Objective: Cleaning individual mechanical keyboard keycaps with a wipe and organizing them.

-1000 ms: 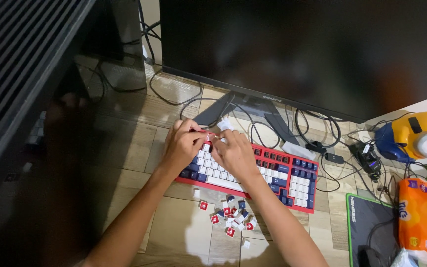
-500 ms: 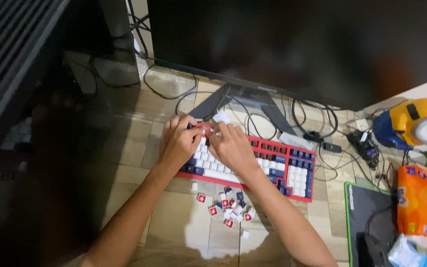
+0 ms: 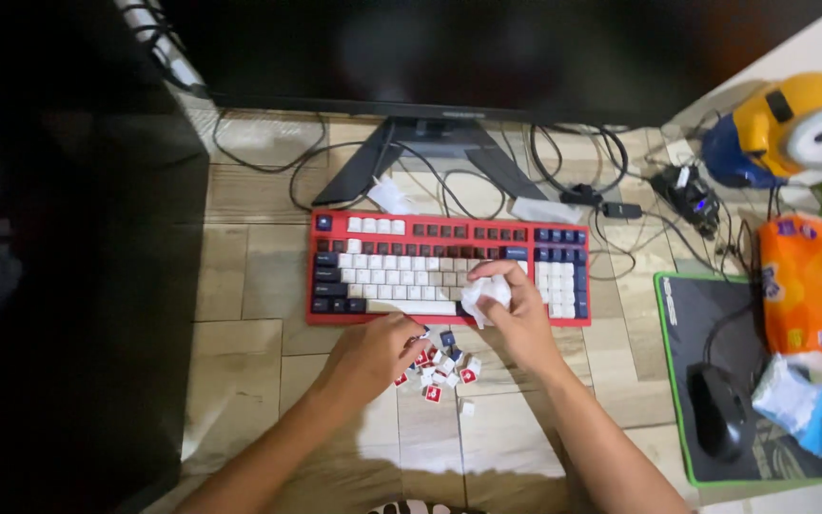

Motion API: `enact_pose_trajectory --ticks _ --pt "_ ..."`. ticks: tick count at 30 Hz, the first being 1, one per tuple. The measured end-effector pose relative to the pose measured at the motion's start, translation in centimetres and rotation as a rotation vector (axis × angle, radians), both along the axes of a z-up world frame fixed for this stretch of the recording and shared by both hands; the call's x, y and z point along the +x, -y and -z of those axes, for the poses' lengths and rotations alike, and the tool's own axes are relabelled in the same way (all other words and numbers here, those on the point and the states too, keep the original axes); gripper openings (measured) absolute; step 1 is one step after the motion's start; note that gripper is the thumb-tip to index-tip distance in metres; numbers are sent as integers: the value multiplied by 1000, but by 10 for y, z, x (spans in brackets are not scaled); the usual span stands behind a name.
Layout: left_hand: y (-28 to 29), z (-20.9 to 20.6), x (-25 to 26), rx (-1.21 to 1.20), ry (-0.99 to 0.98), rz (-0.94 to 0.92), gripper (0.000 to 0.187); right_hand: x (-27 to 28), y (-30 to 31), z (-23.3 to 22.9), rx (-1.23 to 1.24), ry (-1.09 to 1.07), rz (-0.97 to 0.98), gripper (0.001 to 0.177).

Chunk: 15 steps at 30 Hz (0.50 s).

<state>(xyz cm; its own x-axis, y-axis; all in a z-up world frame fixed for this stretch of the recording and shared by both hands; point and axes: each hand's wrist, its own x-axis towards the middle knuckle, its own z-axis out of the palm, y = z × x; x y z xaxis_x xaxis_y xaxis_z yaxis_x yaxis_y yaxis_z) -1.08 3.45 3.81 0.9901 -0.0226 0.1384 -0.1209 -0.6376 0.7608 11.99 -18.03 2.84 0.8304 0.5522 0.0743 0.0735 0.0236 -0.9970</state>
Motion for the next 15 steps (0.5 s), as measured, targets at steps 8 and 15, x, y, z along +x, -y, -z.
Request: enact_pose_trajectory --ticks 8,15 --pt "14 27 8 183 27 -6 21 -19 4 14 -45 -126 262 17" --pt "23 -1 19 -268 -248 -134 20 -27 7 10 154 192 111 18"
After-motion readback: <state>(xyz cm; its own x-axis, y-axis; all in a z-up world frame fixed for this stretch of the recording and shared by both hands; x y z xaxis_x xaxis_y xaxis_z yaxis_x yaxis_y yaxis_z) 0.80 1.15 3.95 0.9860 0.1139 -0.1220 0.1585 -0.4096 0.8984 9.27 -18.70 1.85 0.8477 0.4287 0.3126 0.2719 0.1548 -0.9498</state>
